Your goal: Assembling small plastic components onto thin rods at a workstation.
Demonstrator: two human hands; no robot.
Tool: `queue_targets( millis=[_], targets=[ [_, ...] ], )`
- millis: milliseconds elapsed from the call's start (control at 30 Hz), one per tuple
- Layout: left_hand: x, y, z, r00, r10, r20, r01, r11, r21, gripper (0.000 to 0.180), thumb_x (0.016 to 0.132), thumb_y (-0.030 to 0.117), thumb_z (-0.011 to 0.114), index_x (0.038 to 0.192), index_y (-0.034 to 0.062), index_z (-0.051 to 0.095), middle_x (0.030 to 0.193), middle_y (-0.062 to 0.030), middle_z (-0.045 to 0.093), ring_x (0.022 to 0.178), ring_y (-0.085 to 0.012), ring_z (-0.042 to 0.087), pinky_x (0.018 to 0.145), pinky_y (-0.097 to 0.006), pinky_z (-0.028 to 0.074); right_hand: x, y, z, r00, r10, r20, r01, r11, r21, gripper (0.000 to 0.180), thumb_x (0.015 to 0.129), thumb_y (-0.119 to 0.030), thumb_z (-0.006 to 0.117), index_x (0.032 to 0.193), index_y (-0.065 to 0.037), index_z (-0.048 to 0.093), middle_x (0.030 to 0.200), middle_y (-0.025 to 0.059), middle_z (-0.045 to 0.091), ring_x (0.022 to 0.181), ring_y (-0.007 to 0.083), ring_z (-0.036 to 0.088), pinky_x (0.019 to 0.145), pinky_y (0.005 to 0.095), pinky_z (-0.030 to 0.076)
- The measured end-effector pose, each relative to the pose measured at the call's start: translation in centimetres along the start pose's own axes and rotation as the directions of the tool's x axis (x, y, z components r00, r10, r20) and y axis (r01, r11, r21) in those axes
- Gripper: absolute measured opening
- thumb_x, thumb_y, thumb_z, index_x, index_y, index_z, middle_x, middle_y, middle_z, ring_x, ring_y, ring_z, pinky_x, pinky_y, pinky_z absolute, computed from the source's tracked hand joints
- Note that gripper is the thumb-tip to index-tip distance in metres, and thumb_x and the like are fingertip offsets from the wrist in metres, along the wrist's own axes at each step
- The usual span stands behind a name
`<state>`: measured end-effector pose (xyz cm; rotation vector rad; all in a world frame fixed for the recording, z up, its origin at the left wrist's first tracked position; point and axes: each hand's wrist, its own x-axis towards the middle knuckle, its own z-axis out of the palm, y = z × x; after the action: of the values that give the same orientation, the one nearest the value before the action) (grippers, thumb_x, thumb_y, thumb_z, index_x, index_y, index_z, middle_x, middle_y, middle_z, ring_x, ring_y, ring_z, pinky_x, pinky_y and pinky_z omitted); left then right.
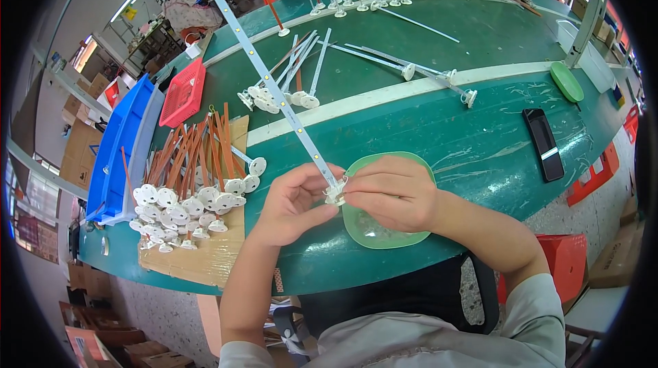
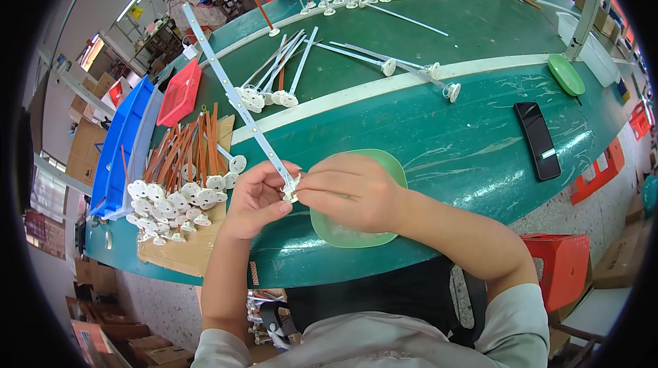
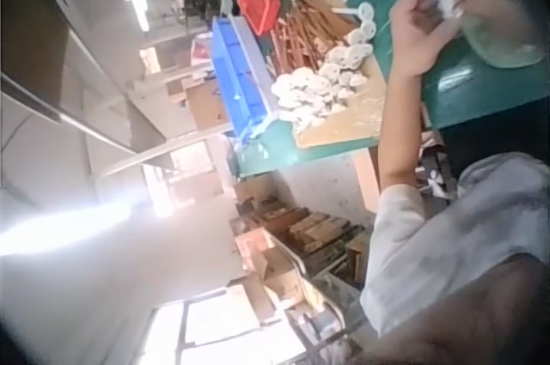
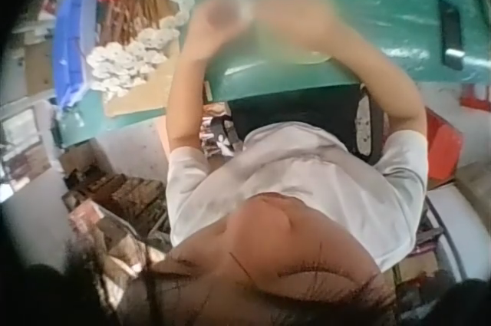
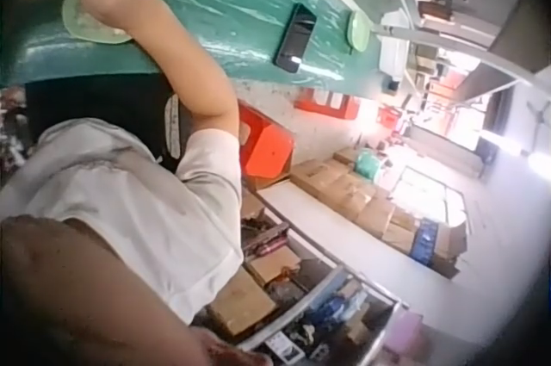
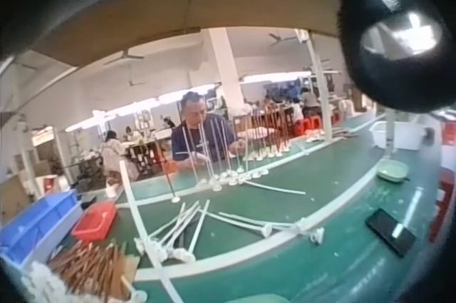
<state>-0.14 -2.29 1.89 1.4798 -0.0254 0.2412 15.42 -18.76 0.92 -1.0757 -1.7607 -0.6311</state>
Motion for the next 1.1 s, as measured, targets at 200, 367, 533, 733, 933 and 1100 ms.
queue_targets(
  millis=[200,367,533,733,933,1100],
  targets=[
    [0.4,-0.4,0.0,0.995,0.011,-0.094,-0.016,0.999,-0.051,0.051,0.084,0.001,0.072,0.130,-0.0007,0.052,0.118,-0.0154,0.066,0.112,-0.0219,0.064,0.095,-0.036,0.052,0.6,-0.3,-0.3,0.975,0.215,-0.053,-0.220,0.968,-0.119,0.022,0.069,0.001,0.075,0.089,0.001,0.068,0.092,0.0125,0.070,0.077,0.0251,0.068,0.060,0.0329,0.055],
    [0.5,-0.5,-0.6,0.995,-0.038,-0.097,0.046,0.996,0.073,0.053,0.086,-0.005,0.068,0.135,0.0016,0.049,0.116,-0.0124,0.068,0.109,-0.0183,0.065,0.092,-0.032,0.051,0.0,1.1,-1.0,0.759,0.644,0.097,-0.641,0.765,-0.069,0.016,0.079,-0.004,0.073,0.095,-0.006,0.070,0.104,0.0118,0.069,0.087,0.0233,0.068,0.068,0.0316,0.055],
    [0.4,-0.4,0.0,0.996,-0.084,0.000,0.083,0.984,0.158,0.056,0.085,-0.003,0.070,0.136,0.0016,0.048,0.118,-0.0131,0.066,0.109,-0.0199,0.064,0.094,-0.035,0.053,1.0,0.8,-1.5,0.474,0.803,0.360,-0.877,0.394,0.276,0.012,0.085,-0.010,0.072,0.097,-0.005,0.071,0.116,0.0105,0.066,0.097,0.0165,0.066,0.072,0.0279,0.053],
    [0.4,0.1,0.2,0.996,-0.081,0.039,0.061,0.931,0.359,0.063,0.081,-0.002,0.075,0.137,0.0022,0.048,0.116,-0.0097,0.067,0.104,-0.0169,0.064,0.093,-0.033,0.051,0.7,0.9,-1.3,0.371,0.773,0.515,-0.928,0.283,0.244,0.012,0.086,-0.012,0.073,0.096,-0.006,0.073,0.126,0.0111,0.060,0.103,0.0148,0.063,0.074,0.0261,0.052],
    [0.6,0.2,1.0,0.999,-0.016,0.034,-0.004,0.859,0.513,0.061,0.078,0.004,0.076,0.134,0.0042,0.051,0.106,-0.0128,0.073,0.097,-0.0233,0.072,0.090,-0.034,0.055,0.4,0.9,-1.2,0.430,0.731,0.530,-0.903,0.367,0.226,0.012,0.081,-0.012,0.074,0.093,-0.008,0.075,0.124,0.0088,0.062,0.102,0.0154,0.063,0.073,0.0260,0.051],
    [0.7,0.0,1.2,0.998,0.035,0.061,-0.065,0.805,0.590,0.061,0.078,0.006,0.076,0.133,0.0022,0.051,0.104,-0.0137,0.073,0.096,-0.0249,0.072,0.088,-0.034,0.055,0.1,0.8,-0.9,0.472,0.706,0.528,-0.879,0.422,0.222,0.011,0.079,-0.011,0.075,0.089,-0.008,0.075,0.118,0.0069,0.065,0.096,0.0158,0.065,0.072,0.0267,0.052]
  ],
)
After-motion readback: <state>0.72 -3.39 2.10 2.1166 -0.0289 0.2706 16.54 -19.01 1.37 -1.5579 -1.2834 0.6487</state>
